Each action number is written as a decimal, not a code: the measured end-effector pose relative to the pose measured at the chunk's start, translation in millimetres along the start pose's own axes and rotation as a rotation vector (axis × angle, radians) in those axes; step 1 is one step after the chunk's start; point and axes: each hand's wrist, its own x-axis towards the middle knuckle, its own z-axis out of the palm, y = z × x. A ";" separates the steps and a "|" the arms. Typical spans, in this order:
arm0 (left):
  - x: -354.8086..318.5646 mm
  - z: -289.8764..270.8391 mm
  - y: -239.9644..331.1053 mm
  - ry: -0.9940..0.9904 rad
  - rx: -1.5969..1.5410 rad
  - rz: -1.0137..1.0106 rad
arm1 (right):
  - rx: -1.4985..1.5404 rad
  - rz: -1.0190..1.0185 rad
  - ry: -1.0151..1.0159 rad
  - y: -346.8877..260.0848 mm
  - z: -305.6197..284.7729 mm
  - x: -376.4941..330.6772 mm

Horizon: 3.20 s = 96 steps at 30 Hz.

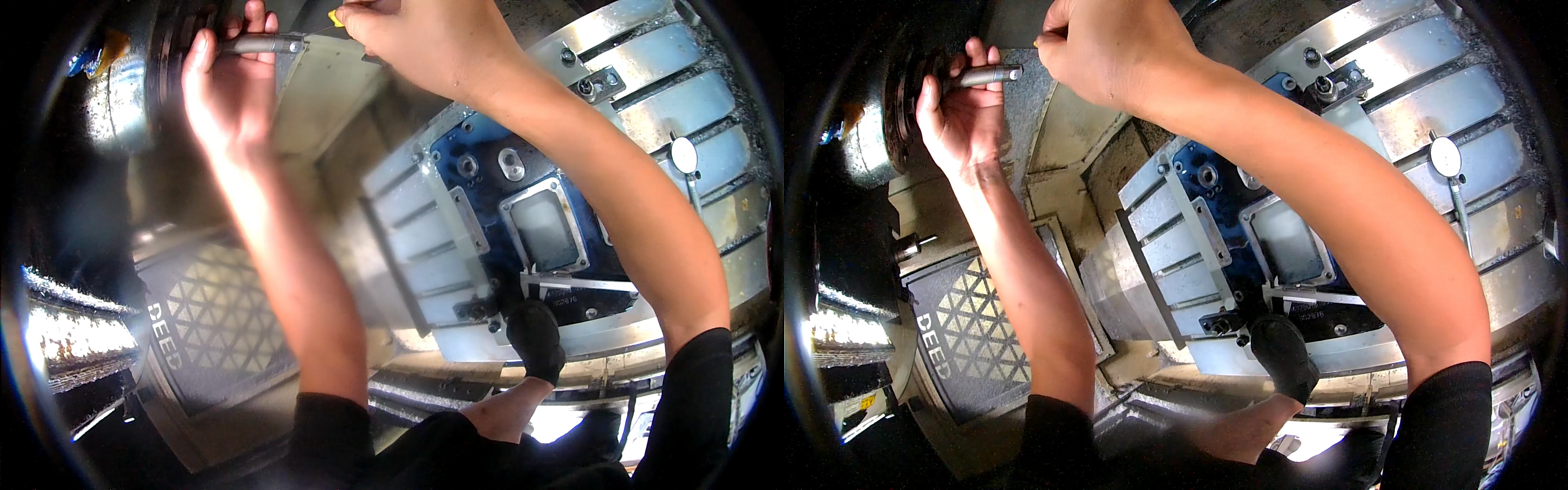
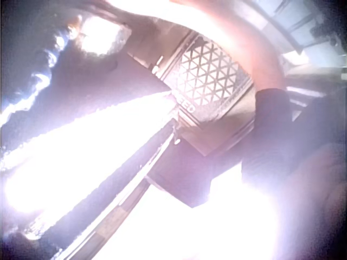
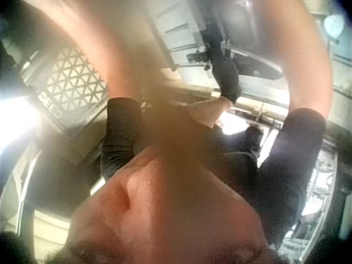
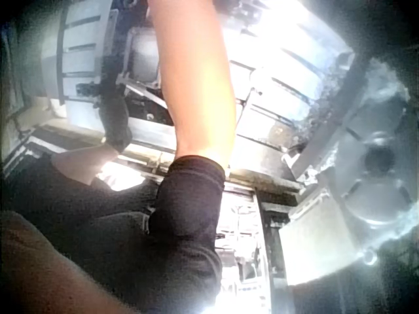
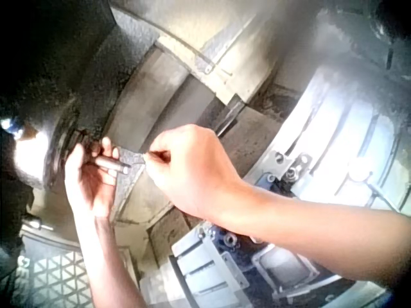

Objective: The person measures a metal workpiece mounted on a CNC machine using a dial indicator and a caliper. They adjust the dial indicator on the workpiece surface, then use the caliper to measure specific dimensions of the part. The person also interacts with the machine's control panel during the process.

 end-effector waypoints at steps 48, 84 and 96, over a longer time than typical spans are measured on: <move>-188.7 48.1 -125.5 0.593 0.501 -0.039 | -0.405 -0.044 -0.453 15.9 19.5 78.2; -305.5 149.2 -219.5 -0.722 1.553 -0.222 | -0.170 1.221 0.142 -127.1 -244.0 -380.1; -343.5 242.0 -145.6 0.034 0.456 -0.845 | -0.032 0.891 0.283 -155.8 -224.1 -374.2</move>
